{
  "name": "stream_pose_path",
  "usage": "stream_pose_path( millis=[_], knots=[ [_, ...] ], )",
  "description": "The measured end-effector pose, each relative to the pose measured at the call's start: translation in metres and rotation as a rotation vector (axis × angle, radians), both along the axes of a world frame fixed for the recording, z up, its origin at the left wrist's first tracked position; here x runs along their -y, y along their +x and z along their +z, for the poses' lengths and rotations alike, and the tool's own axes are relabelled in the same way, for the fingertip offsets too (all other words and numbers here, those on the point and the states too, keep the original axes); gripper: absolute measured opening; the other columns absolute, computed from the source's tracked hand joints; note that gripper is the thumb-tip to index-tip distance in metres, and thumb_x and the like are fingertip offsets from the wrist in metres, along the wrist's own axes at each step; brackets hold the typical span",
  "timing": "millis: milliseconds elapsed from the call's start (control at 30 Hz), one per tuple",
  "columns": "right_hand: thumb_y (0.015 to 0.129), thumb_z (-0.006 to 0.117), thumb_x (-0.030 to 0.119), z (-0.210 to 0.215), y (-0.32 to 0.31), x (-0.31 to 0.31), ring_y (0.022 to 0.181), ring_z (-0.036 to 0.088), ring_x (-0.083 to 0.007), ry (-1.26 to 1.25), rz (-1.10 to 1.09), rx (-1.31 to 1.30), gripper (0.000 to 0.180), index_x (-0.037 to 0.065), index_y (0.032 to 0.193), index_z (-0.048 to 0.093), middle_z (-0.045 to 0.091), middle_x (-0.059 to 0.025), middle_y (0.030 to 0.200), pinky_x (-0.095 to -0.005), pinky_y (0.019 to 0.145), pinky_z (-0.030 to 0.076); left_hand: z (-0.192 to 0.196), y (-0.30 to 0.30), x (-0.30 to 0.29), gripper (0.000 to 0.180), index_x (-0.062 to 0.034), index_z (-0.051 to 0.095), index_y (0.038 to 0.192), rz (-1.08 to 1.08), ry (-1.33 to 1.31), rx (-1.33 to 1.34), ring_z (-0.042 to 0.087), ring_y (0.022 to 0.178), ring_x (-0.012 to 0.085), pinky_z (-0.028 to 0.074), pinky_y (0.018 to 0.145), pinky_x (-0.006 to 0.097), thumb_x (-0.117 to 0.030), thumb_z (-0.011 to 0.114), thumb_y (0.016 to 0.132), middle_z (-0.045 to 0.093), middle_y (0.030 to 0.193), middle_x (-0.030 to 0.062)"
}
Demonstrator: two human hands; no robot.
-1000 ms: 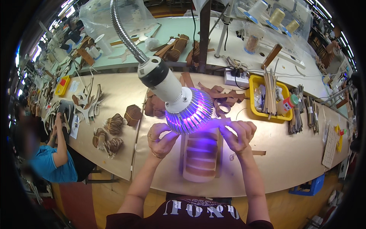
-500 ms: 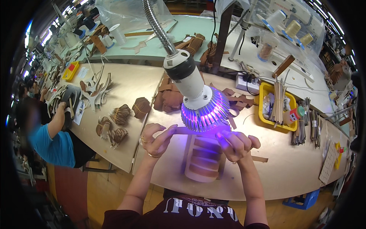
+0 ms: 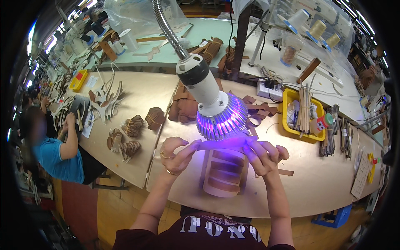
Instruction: The person repeatedly picks up thin leather strips and wraps them around a cylindrical wooden form under a purple UV lamp. The hands adjust and press each strip into place, building up horizontal bands on the cylinder. The workspace contains additional leather pieces and tools on the table.
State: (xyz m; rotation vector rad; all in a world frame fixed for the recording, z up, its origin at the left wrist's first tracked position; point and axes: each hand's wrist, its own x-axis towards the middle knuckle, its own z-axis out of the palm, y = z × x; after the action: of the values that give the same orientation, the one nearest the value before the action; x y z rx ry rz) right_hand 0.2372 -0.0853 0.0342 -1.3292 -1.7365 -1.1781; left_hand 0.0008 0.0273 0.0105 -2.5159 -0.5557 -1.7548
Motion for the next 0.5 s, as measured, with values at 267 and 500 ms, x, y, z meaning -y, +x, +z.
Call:
stream_pose_path(
  millis=[267, 500],
  knots=[
    [0.070, 0.078, 0.017, -0.013, 0.026, 0.032, 0.083, 0.053, -0.0113, -0.073, -0.117, -0.040, 0.023, 0.022, 0.084, 0.061, 0.067, 0.0080, 0.093, -0.0341, 0.090, 0.028, 0.002, 0.037, 0.011, 0.036, -0.0144, 0.074, 0.096, -0.166, -0.091, -0.030, 0.056, 0.066, 0.0153, 0.040, 0.052, 0.027, -0.003, 0.081, 0.063, 0.057, 0.087, 0.0001],
    [0.067, 0.073, 0.007, 0.001, 0.029, 0.052, 0.079, 0.061, -0.0175, -0.465, 0.058, -0.532, 0.016, 0.012, 0.078, 0.063, 0.067, 0.0004, 0.084, -0.0327, 0.075, 0.042, 0.019, 0.049, 0.024, 0.029, -0.0098, 0.071, 0.090, -0.328, -0.344, -0.210, 0.060, 0.068, 0.0150, 0.046, 0.058, 0.028, 0.000, 0.080, 0.064, 0.060, 0.082, 0.0024]
  ],
)
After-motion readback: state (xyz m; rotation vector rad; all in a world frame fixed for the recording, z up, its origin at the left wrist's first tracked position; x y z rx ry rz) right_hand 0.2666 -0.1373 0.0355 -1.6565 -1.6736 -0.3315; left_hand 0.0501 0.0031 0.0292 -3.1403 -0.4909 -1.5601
